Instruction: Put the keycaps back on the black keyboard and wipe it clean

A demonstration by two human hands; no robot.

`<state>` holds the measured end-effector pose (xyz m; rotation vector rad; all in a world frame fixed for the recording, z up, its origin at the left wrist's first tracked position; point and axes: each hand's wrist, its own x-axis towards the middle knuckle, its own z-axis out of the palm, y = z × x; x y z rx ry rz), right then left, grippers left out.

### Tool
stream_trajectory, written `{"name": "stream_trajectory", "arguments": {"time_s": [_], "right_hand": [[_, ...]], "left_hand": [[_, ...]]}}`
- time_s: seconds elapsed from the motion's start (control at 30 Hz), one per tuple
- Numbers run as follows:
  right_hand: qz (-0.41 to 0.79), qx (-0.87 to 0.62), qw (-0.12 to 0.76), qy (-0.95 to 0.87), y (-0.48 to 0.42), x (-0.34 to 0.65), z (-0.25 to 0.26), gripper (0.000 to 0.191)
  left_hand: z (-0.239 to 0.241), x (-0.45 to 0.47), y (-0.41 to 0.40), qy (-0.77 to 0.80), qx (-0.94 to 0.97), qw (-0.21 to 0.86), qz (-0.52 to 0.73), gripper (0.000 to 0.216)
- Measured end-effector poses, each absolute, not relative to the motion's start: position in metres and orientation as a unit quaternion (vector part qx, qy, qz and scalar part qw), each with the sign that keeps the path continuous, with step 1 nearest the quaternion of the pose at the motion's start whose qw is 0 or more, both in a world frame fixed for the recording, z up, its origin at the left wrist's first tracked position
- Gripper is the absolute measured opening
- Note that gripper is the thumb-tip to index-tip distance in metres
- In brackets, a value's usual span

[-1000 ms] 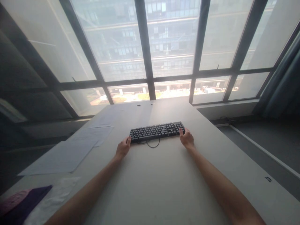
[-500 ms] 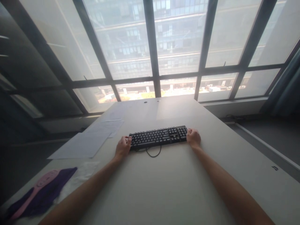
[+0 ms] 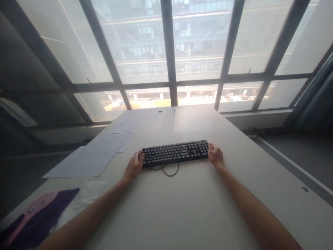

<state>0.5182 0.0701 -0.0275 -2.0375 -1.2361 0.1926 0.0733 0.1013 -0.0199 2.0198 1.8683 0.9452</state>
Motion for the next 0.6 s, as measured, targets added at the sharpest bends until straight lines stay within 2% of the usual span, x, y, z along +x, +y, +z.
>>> {"name": "stream_trajectory", "arguments": {"time_s": [0.33,0.6], "right_hand": [[0.108,-0.748,0.438,-0.487,0.056,0.518,-0.042,0.064],[0.116,-0.742,0.444,-0.488,0.053,0.520,-0.041,0.062]], "left_hand": [[-0.022,0.065,0.089,0.636,0.685,0.155,0.320,0.064],[-0.021,0.067,0.085,0.639,0.684,0.154,0.316,0.065]]}}
